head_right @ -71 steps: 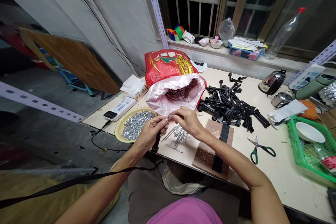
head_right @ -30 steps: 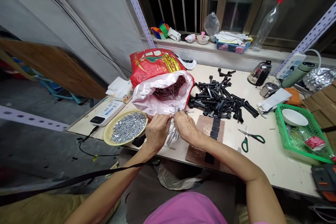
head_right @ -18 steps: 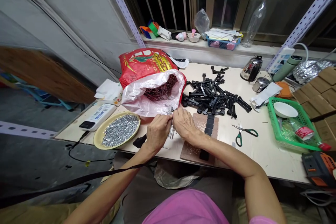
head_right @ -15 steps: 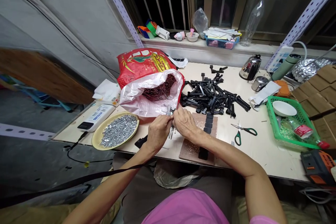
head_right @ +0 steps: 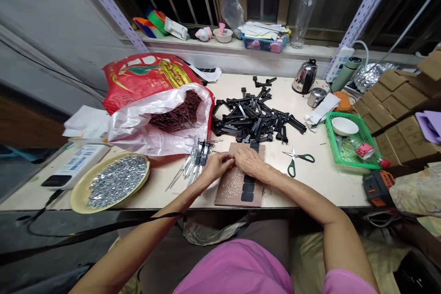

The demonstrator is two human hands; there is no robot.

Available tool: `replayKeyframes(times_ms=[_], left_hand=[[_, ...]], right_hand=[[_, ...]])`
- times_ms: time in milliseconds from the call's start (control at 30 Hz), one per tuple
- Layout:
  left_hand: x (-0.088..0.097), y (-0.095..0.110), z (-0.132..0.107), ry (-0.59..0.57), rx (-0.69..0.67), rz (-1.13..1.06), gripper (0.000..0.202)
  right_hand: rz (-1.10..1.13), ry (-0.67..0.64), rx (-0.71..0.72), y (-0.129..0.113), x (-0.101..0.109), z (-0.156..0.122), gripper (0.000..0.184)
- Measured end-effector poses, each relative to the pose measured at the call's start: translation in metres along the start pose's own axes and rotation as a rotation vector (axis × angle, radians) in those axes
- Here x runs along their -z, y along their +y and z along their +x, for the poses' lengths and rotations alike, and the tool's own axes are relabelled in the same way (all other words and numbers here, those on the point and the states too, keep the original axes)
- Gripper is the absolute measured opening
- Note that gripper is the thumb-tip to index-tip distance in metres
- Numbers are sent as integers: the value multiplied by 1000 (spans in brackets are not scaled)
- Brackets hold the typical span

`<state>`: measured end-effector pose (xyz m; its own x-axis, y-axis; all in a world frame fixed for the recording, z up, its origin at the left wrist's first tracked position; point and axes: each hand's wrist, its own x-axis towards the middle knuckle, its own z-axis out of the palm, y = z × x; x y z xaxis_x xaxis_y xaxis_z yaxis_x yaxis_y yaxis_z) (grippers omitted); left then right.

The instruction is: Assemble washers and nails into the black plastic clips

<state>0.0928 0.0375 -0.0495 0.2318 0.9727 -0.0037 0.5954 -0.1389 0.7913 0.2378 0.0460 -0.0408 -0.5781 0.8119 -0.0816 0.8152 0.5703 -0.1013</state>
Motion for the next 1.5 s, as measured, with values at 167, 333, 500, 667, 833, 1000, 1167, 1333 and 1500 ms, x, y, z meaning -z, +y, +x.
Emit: replayKeyframes(times_ms=[167,333,500,667,833,1000,1167,1333,1500], left_hand=[[-13,-9,-2,-74,-69,71,21],[-8,-18,-7,-76,-77,165,26],[0,-23,-11,-45,-20,-73,21],[1,-16,-18,-121,315,-471,14],[2,-5,-24,-167,504,-765,34],[1,-2,-25,-231,517,-966,42],[2,-1,-24,-188,460,-1054,50],[6,7,-25,-149,422,-1033,58],[9,14,-26,-107,348,-1023,57]], right_hand=[[-46,-53,-22,4,-4,-15,21],[-16,-66,-36,12,0,-22,21],[93,26,-95,23,-2,-25,22],[21,12,-70,19,-5,-20,18],[19,5,-87,16,-4,-10,21],[270,125,-88,17,-6,-7,11],[856,361,-181,9,-9,-10,5],[1241,514,-260,-2,-1,-12,10],[1330,591,-255,-11,6,-17,11]])
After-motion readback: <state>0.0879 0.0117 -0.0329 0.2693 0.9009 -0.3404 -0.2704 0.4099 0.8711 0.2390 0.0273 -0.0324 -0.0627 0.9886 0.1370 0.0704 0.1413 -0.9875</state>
